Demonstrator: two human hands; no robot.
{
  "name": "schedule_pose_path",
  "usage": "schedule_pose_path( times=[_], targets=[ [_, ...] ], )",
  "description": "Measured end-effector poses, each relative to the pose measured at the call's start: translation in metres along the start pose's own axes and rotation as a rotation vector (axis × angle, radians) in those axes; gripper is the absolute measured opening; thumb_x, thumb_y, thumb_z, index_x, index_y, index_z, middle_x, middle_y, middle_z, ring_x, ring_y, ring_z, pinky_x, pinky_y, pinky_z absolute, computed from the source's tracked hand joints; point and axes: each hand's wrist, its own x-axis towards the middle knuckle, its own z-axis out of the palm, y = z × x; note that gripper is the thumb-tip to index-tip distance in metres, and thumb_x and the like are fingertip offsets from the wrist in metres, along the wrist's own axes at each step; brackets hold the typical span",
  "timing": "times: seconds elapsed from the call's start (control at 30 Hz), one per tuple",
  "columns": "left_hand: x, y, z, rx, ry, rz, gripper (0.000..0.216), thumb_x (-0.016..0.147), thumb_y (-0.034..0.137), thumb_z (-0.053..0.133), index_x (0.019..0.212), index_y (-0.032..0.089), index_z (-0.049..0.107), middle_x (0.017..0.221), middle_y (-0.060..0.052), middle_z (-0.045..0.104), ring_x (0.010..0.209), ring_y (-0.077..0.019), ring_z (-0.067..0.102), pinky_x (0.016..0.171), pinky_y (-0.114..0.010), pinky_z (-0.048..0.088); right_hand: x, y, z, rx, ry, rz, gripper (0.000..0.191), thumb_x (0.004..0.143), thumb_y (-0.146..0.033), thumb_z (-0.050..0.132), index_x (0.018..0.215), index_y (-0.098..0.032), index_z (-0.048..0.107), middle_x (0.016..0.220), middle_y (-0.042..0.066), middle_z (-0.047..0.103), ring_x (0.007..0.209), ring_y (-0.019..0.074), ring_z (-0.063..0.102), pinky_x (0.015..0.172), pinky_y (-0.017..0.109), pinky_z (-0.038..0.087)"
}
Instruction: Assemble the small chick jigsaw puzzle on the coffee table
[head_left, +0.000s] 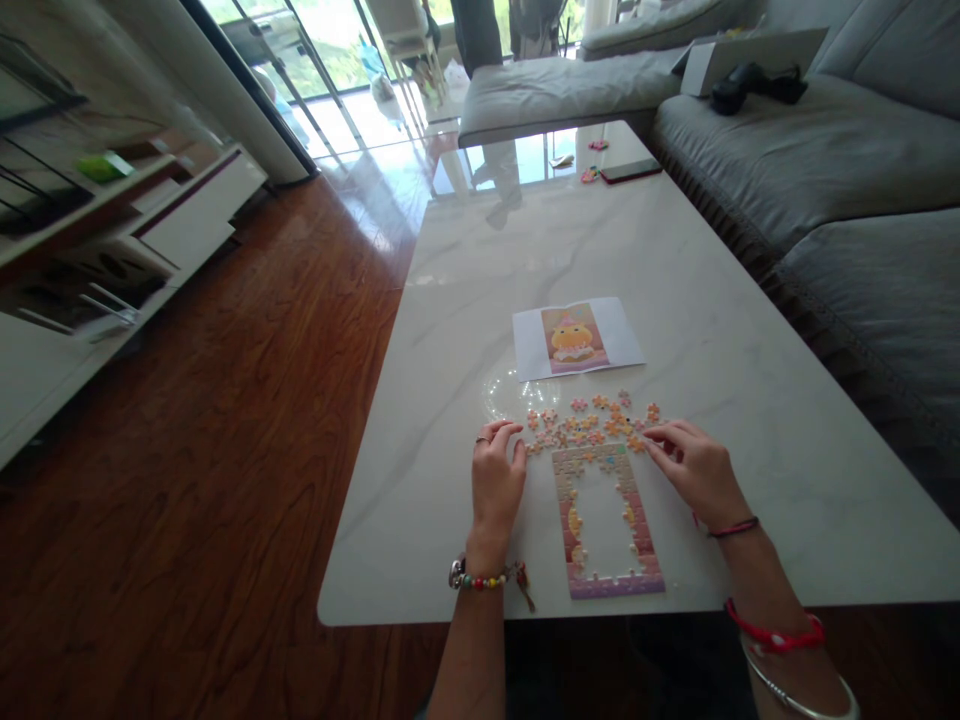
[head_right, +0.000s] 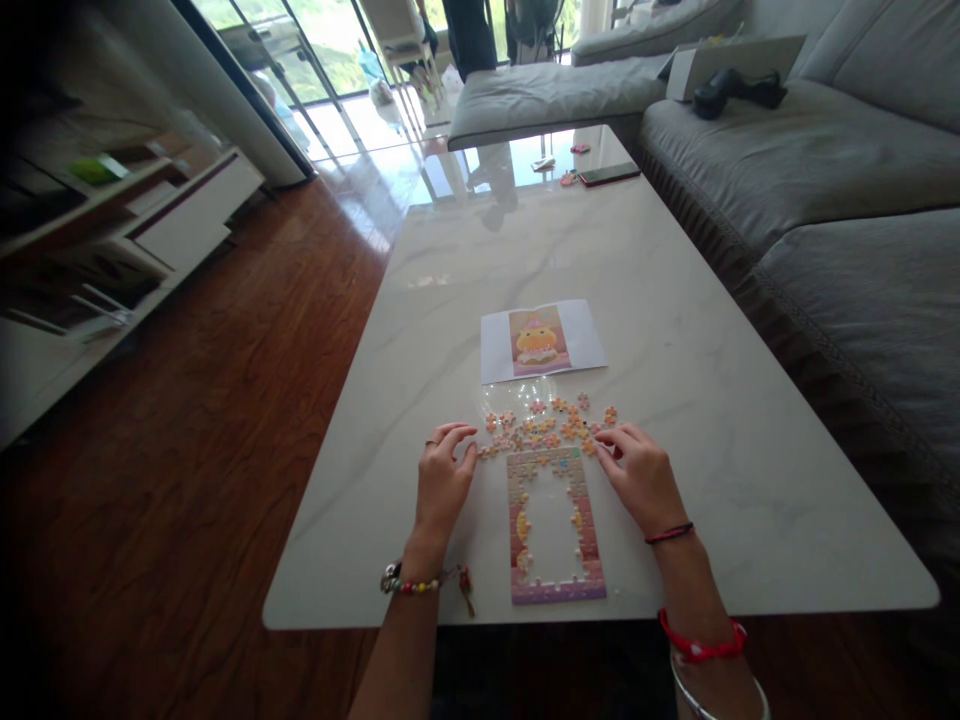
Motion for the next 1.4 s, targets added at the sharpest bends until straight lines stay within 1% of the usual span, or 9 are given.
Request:
schedule_pose_path(
  times=[0.33, 0.67, 1.17, 1.4],
  targets=[
    [-0.0001, 0.0015, 0.0016, 0.005, 0.008, 0.014, 0.016, 0.073, 0.01, 0.05, 0.083, 0.019, 0.06, 0.094, -0.005, 0.056, 0.09, -0.018, 0.055, 0.078, -0.033, 0.046, -0.0016, 0.0029, -0.0053, 0.0, 0.018, 0.019, 0.015, 0.076, -0.028, 0.052, 0.078, -0.017, 0.063, 0.077, 0.002, 0.061, 0.057, 0.0104, 0.052, 0.059, 0.025, 0.043],
    [0.0002, 0.003, 0.0024, 0.012, -0.006, -0.006, 0.016, 0.074, 0.013, 0.05, 0.085, 0.019, 0.06, 0.094, -0.005, 0.057, 0.091, -0.0181, 0.054, 0.079, -0.033, 0.046, -0.0032, 0.0054, -0.0091, -0.007, 0.035, 0.02, 0.017, 0.077, -0.029, 0.05, 0.078, -0.018, 0.063, 0.078, 0.003, 0.061, 0.058, 0.0113, 0.053, 0.059, 0.026, 0.044],
    [0.0002, 0.0024, 0.0008, 0.026, -0.016, -0.022, 0.016, 0.074, 0.013, 0.051, 0.086, 0.018, 0.06, 0.096, -0.006, 0.057, 0.092, -0.0178, 0.054, 0.077, -0.032, 0.047, -0.0018, 0.0027, -0.0057, 0.0, 0.022, 0.009, 0.018, 0.077, -0.03, 0.05, 0.077, -0.017, 0.062, 0.076, 0.003, 0.06, 0.056, 0.0109, 0.052, 0.058, 0.026, 0.043],
    [0.0004, 0.0005, 0.001, 0.013, 0.003, 0.006, 0.016, 0.074, 0.012, 0.051, 0.085, 0.019, 0.06, 0.094, -0.005, 0.057, 0.09, -0.0178, 0.055, 0.077, -0.032, 0.047, -0.0012, 0.0016, -0.0036, 0.0, 0.018, -0.001, 0.019, 0.078, -0.032, 0.049, 0.078, -0.018, 0.062, 0.076, 0.003, 0.06, 0.056, 0.0112, 0.053, 0.058, 0.026, 0.043]
  ],
)
